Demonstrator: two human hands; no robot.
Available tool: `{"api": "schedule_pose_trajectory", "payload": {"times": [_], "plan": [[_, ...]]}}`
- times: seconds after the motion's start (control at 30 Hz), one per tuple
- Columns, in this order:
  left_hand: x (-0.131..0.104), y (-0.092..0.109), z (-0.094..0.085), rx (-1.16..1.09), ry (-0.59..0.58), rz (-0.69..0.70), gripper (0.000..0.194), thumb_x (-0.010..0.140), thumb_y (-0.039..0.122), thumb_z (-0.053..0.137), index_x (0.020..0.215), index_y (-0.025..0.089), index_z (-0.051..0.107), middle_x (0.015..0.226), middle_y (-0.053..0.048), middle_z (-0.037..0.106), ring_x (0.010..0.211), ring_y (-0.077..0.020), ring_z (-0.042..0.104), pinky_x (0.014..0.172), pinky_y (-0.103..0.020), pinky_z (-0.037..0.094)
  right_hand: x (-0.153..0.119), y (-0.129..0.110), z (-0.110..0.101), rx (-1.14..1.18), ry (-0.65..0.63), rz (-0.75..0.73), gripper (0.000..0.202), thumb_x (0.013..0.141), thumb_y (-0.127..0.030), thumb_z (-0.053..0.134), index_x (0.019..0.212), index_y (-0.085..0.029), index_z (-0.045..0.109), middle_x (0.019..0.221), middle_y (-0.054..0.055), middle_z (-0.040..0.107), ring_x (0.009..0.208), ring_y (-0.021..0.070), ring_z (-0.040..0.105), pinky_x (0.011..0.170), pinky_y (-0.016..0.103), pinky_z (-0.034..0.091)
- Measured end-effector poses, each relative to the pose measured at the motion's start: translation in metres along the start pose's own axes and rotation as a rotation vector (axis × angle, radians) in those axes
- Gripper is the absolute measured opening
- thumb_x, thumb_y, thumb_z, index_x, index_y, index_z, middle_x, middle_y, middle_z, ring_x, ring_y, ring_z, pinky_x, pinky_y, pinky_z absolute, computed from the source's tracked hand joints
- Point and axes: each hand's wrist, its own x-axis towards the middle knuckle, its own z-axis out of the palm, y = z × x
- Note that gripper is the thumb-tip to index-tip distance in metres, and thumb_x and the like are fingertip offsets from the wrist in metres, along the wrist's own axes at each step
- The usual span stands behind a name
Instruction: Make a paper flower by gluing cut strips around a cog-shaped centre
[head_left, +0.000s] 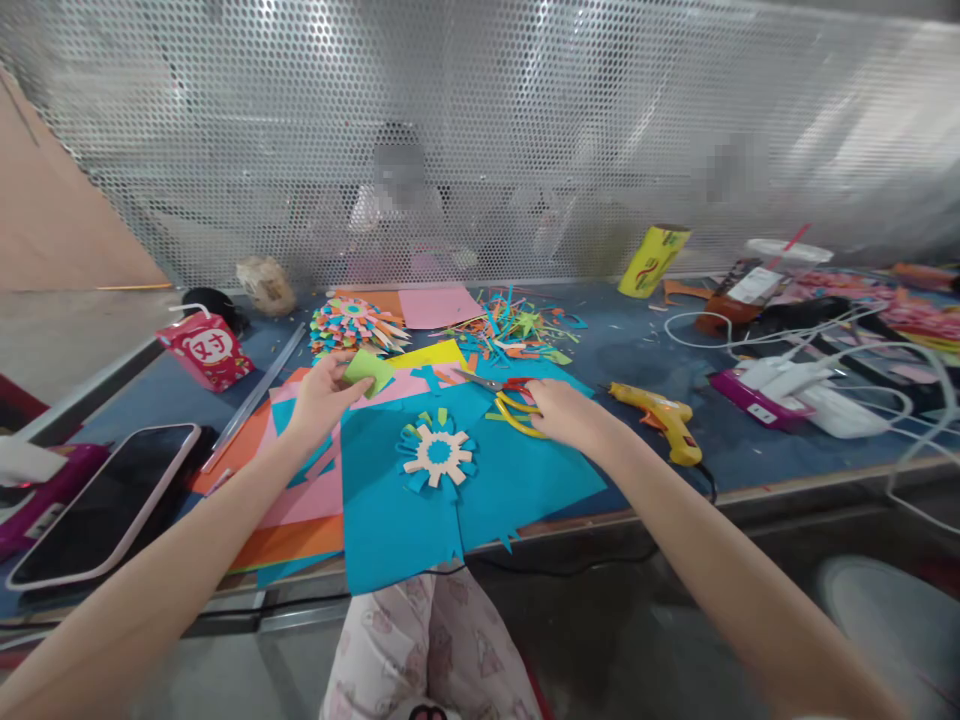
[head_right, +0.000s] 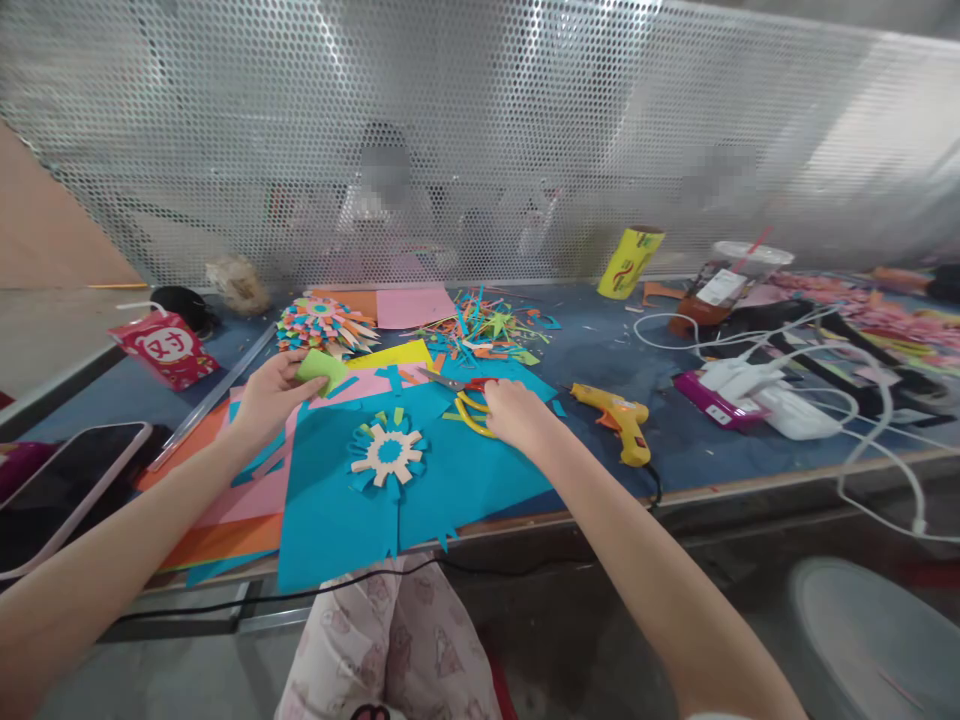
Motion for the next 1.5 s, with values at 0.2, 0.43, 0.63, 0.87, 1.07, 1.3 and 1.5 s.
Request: {"api": "schedule_pose_trajectory", "payload": {"times": [0.2, 0.43, 0.63, 0.87, 1.07, 1.3, 1.5], "plan": [[-0.001, 0.003, 0.001, 0.058, 0.039, 0.005, 0.029, 0.059, 0.033, 0.071, 0.081, 0.016, 0.062, 0.066, 0.002, 0.062, 0.054, -0.0109, 0.053, 0.053, -0.023, 0.041, 0.009, 0.001, 0.0, -0.058, 0.008, 0.012, 0.027, 0.072, -0.004, 0.062, 0.098, -0.007, 0.062, 0.102, 0.02, 0.064, 0.093, 0.0289, 0.063, 0.07, 0.03, 0.042], [-0.002, 0.009, 0.004, -0.028, 0.073, -0.023, 0.035, 0.057, 0.026, 0.073, 0.09, 0.016, 0.065, 0.068, 0.003, 0.059, 0.051, -0.0074, 0.048, 0.05, -0.021, 0.038, 0.011, 0.008, -0.005, -0.005, 0.176, 0.062, 0.029, 0.075, -0.014, 0.062, 0.102, -0.006, 0.057, 0.112, 0.026, 0.057, 0.102, 0.0336, 0.059, 0.082, 0.036, 0.043], [-0.004, 0.027, 0.021, -0.391, 0.164, -0.158, 0.035, 0.048, 0.016, 0.08, 0.078, 0.015, 0.061, 0.064, 0.004, 0.059, 0.055, -0.0082, 0.056, 0.051, -0.02, 0.043, 0.005, 0.009, -0.012, 0.262, 0.313, 0.054, 0.029, 0.081, -0.037, 0.057, 0.099, -0.016, 0.047, 0.096, 0.012, 0.059, 0.081, 0.0219, 0.059, 0.065, 0.03, 0.044], [-0.005, 0.052, 0.04, -0.582, 0.256, -0.038, 0.033, 0.052, 0.017, 0.083, 0.07, 0.018, 0.055, 0.06, 0.006, 0.062, 0.061, -0.0086, 0.064, 0.061, -0.02, 0.056, 0.01, -0.039, -0.017, 0.879, 0.379, -0.255, 0.044, 0.07, -0.056, 0.062, 0.088, -0.022, 0.04, 0.082, 0.0, 0.05, 0.072, 0.015, 0.048, 0.064, 0.028, 0.041], [-0.009, 0.05, 0.032, -0.456, 0.35, 0.048, 0.035, 0.054, 0.024, 0.082, 0.072, 0.019, 0.052, 0.052, 0.01, 0.058, 0.048, -0.0074, 0.06, 0.047, -0.017, 0.054, 0.014, -0.061, -0.015, 0.939, 0.253, -0.243, 0.045, 0.068, -0.06, 0.061, 0.083, -0.022, 0.042, 0.08, 0.0, 0.054, 0.069, 0.0148, 0.049, 0.062, 0.029, 0.039], [-0.018, 0.052, 0.035, -0.3, 0.306, 0.043, 0.035, 0.062, 0.032, 0.078, 0.078, 0.021, 0.049, 0.06, 0.005, 0.064, 0.059, -0.0179, 0.07, 0.045, -0.022, 0.055, 0.006, -0.066, -0.015, 1.004, 0.172, -0.305, 0.044, 0.068, -0.06, 0.063, 0.085, -0.023, 0.045, 0.083, 0.002, 0.057, 0.065, 0.0137, 0.049, 0.055, 0.028, 0.04], [-0.025, 0.052, 0.038, -0.298, 0.262, 0.052, 0.034, 0.061, 0.029, 0.08, 0.077, 0.02, 0.052, 0.06, 0.003, 0.066, 0.059, -0.0207, 0.071, 0.041, -0.024, 0.055, 0.001, -0.067, -0.016, 1.001, 0.15, -0.319, 0.045, 0.069, -0.062, 0.061, 0.081, -0.023, 0.042, 0.082, 0.001, 0.055, 0.063, 0.0122, 0.047, 0.056, 0.028, 0.041]]}}
